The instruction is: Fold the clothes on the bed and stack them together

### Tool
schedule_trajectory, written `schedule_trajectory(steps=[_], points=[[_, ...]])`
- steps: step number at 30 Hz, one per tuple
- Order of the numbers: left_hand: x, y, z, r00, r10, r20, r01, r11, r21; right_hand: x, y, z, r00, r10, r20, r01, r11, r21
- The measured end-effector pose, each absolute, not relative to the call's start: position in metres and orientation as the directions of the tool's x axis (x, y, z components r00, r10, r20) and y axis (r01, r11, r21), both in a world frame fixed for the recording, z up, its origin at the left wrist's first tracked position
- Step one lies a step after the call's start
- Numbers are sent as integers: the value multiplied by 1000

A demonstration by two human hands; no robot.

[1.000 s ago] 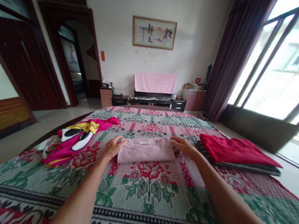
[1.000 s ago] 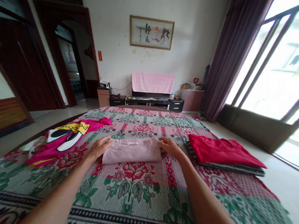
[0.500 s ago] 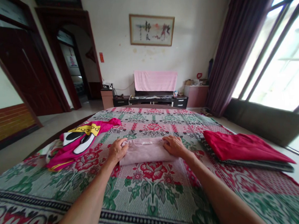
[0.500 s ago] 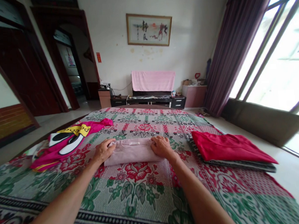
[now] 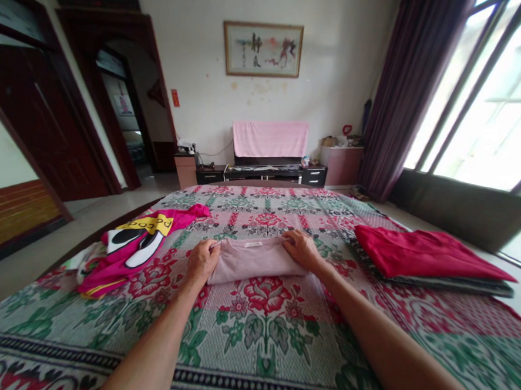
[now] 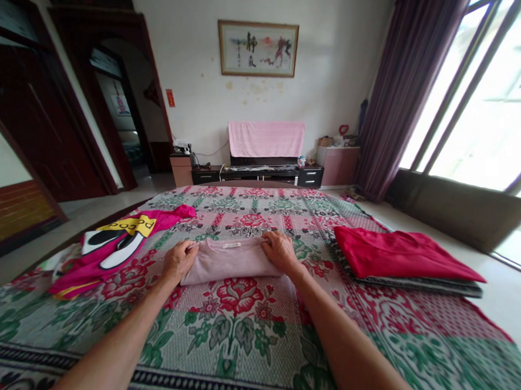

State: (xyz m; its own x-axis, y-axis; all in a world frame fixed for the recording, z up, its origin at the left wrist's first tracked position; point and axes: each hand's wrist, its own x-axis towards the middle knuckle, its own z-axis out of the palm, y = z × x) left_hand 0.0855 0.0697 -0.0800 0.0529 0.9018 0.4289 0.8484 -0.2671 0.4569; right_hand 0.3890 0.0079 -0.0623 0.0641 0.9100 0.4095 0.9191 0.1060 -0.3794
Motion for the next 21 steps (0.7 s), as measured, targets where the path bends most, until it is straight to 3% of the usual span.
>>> schedule_trajectory(steps=[6,12,17,21], points=[[89,68,-78,-20,929,369,850,-178,495,395,7,-71,308,892,331,891,-149,-428],[79,60,-64,-116,936,332,828,-94,553,406,-9,-53,301,932,203,871,-182,-456],[60,57,-57,-11,996,86,861,-34,508,413,-25,-38,256,966,24,834,-208,-511],[64,49,-53,16,1000,-18,893,-6,451,406,-23,-42,247,969,14,876,-217,-431]])
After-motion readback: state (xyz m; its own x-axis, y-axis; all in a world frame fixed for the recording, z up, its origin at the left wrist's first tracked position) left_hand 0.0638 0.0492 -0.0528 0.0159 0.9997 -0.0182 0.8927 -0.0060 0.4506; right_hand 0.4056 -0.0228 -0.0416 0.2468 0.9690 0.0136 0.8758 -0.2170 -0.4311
